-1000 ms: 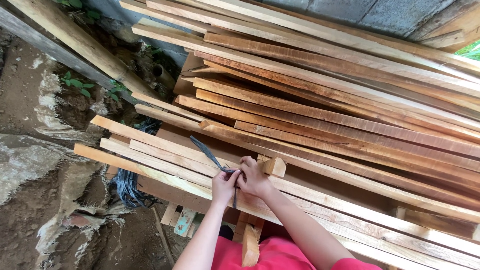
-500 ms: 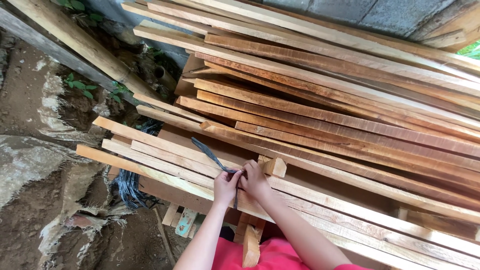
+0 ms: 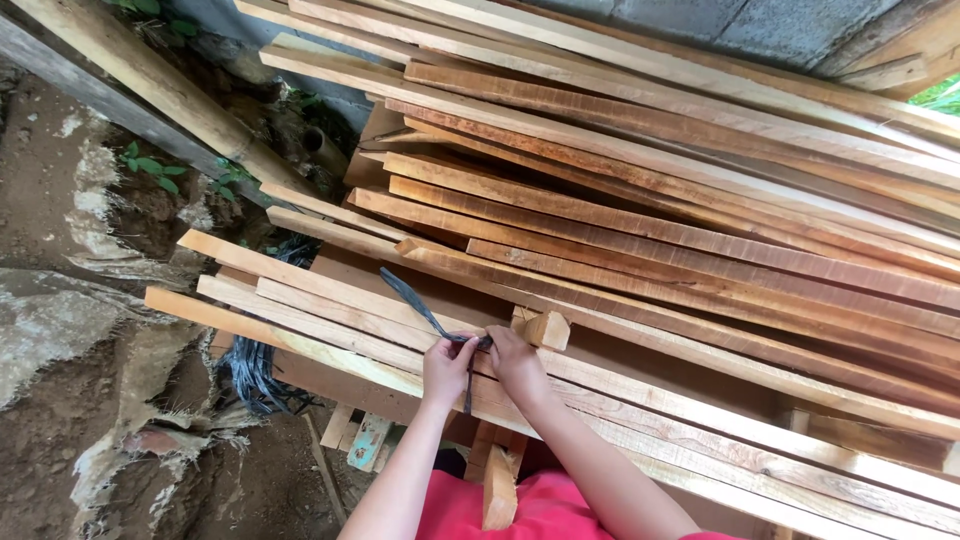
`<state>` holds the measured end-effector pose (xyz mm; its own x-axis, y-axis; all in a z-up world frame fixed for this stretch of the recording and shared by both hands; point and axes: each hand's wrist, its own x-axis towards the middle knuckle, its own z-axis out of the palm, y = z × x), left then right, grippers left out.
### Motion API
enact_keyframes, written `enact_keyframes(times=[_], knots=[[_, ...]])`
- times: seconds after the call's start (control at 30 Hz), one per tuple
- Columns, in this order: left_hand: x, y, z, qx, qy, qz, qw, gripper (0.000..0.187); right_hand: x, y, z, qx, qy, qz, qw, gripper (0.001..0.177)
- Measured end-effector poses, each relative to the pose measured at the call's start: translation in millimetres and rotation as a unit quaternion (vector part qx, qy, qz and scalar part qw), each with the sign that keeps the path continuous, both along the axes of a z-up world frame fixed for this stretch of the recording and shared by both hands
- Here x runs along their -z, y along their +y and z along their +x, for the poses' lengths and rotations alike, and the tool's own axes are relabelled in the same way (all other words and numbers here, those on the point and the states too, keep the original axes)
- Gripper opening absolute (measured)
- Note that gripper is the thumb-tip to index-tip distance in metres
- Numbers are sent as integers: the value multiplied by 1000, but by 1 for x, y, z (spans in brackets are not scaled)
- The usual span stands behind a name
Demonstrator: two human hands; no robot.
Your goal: Bundling thin wooden strips together using plastic ties.
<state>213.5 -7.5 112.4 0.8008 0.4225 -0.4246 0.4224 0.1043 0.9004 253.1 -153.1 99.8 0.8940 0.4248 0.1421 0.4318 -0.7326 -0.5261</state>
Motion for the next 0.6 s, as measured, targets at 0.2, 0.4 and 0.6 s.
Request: enact_keyframes(times=[0.2,0.4,0.6], knots=[[2,2,0,12,4,5,1000,14,-3,2,5,3,32,84,996,28],[-2,2,0,17,4,19,1000,13,19,9,7,37,99,184,977,31],[-9,-9,0,23,4,57,998,17,5,28,27,103,157,285,940,29]])
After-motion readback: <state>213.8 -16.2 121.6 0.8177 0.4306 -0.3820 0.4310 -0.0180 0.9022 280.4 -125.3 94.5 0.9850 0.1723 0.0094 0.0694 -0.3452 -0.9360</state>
